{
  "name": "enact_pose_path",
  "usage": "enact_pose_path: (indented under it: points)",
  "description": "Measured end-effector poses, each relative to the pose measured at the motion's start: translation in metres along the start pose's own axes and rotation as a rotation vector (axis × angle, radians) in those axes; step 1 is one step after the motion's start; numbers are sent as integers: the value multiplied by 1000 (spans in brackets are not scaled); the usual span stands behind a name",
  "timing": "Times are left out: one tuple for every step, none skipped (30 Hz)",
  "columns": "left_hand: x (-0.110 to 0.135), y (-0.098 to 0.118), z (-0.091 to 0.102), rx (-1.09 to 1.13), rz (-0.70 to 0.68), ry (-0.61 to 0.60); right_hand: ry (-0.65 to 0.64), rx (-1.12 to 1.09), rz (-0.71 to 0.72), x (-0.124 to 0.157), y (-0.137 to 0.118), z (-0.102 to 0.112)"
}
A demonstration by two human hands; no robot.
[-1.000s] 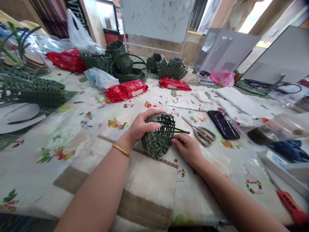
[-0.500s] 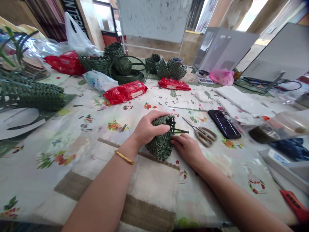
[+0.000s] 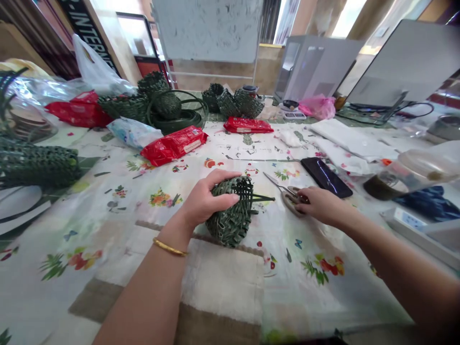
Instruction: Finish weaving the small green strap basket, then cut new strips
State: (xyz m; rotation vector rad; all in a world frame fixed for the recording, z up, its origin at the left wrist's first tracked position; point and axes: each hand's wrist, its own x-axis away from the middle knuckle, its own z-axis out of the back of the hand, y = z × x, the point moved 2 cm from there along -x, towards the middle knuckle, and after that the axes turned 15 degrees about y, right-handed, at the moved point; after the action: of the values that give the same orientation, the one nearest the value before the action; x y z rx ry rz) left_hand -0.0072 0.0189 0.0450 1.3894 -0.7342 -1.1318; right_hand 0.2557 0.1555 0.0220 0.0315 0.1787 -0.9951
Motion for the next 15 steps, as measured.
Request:
enact_pose_path:
  points:
    - [0, -1, 0, 1, -1, -8, -38, -19, -23, -4, 3, -3]
    - [-1, -1, 1, -3, -4, -17, -79, -59, -57, -6, 5, -4]
    - [-1, -1, 1, -10, -9, -22, -124, -124, -97, -6, 9, -2]
    - [-2, -2, 1, -20, -16, -27, -165, -217, -139, -6, 13, 1]
    - [-2, -2, 1, -30, -23, -32, -190, -343, -166, -4, 18, 7]
    - [-3, -2, 1, -38, -28, -39, -188, -476, -175, 0, 23, 15]
    - [-4, -2, 1, -46, -33, -48, -160, -601, -167, 4, 28, 25]
    - [-5, -2, 1, -53, -35, -55, -130, -670, -130, 9, 31, 36]
    - [-5, -2, 1, -58, -36, -61, -118, -656, -84, 14, 33, 47]
    - [-6, -2, 1, -62, -36, -66, -141, -607, -56, 19, 33, 56]
    - [-6, -2, 0, -65, -36, -67, -183, -559, -36, 24, 31, 63]
    - [-7, -1, 0, -67, -34, -67, -185, -510, -1, 26, 27, 69]
    - [-7, -1, -1, -68, -32, -69, -149, -465, 64, 27, 21, 73]
    - [-7, -1, -1, -70, -27, -72, -52, -441, 112, 27, 16, 76]
    - [-7, -1, -2, -74, -24, -75, 103, -437, 117, 25, 11, 76]
